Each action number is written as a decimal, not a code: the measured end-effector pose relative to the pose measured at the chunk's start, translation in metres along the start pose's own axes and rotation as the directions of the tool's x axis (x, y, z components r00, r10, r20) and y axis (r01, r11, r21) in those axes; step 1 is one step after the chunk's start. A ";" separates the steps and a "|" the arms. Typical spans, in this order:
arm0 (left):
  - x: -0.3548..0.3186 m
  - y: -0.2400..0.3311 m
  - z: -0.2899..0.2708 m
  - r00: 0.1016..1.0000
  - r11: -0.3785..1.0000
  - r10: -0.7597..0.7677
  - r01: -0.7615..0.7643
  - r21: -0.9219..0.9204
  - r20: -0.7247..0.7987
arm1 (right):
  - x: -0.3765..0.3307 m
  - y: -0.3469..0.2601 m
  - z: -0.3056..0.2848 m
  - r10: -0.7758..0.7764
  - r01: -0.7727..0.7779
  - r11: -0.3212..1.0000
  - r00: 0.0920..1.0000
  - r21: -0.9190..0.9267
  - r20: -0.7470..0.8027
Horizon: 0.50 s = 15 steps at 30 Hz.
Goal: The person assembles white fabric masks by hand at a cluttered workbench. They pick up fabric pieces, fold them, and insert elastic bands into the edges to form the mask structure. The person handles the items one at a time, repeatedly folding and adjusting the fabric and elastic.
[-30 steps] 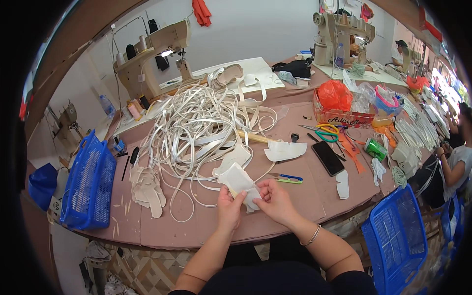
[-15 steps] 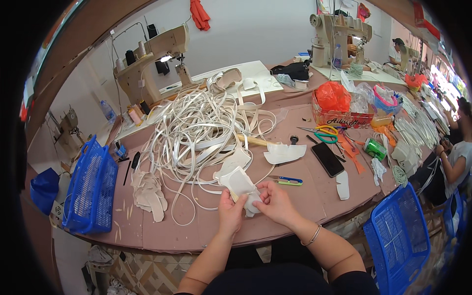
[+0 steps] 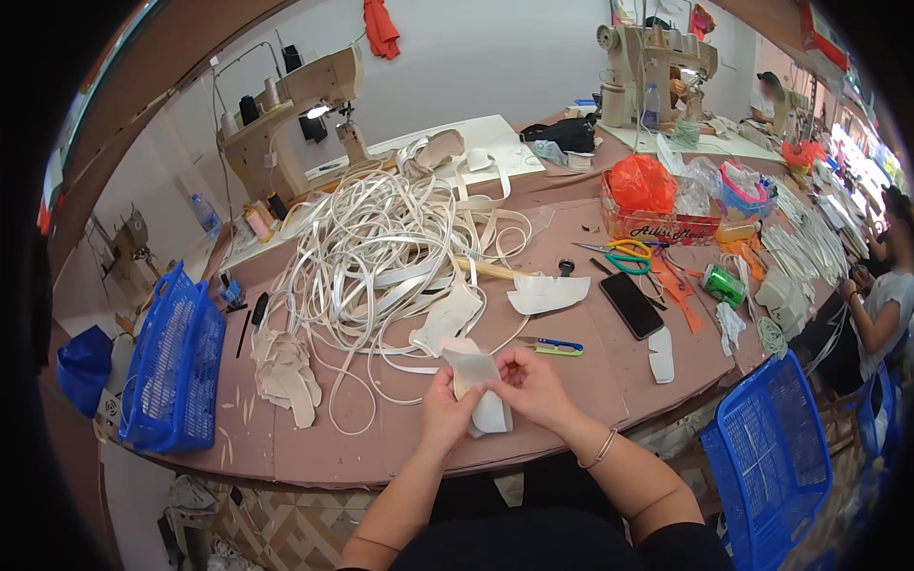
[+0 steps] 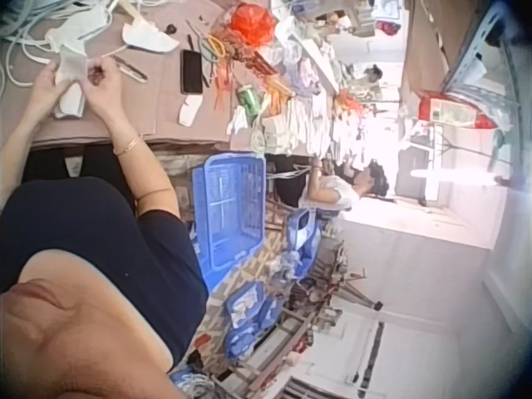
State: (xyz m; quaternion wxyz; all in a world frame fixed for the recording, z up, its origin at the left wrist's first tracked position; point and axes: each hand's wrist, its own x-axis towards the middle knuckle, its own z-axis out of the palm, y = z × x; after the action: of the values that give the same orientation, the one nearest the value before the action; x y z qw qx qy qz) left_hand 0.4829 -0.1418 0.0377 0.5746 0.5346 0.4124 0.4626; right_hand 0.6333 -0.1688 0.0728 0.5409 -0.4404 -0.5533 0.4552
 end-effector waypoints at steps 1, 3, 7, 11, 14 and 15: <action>-0.001 -0.003 0.001 1.000 0.998 0.003 -0.002 0.068 -0.017 | -0.001 0.006 -0.001 -0.086 0.082 0.988 0.996 -0.130 -0.021; 0.000 -0.005 0.000 0.998 0.977 0.033 -0.020 0.213 -0.058 | 0.001 0.008 0.002 -0.157 0.139 0.962 0.986 -0.235 -0.057; -0.001 -0.008 -0.001 0.999 0.999 0.005 -0.003 0.048 -0.038 | 0.005 0.000 0.006 -0.008 -0.006 0.960 0.999 -0.281 -0.048; -0.002 0.000 0.001 0.997 0.986 -0.077 0.076 -0.149 0.003 | 0.012 0.017 0.001 0.144 -0.144 0.981 0.990 -0.129 -0.011; 0.000 0.000 -0.001 0.994 0.987 -0.103 0.097 -0.128 -0.038 | 0.016 0.017 0.001 0.226 -0.226 0.974 0.974 -0.007 0.021; 0.000 -0.001 -0.003 0.993 0.992 -0.102 0.096 -0.085 -0.064 | 0.016 0.018 0.001 0.233 -0.233 0.972 0.972 0.011 0.019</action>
State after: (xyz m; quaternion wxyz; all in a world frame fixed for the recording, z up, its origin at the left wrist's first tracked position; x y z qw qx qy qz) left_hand 0.4805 -0.1416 0.0365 0.6039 0.4735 0.4384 0.4679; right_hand 0.6318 -0.1491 0.0585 0.4816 -0.4948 -0.4997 0.5230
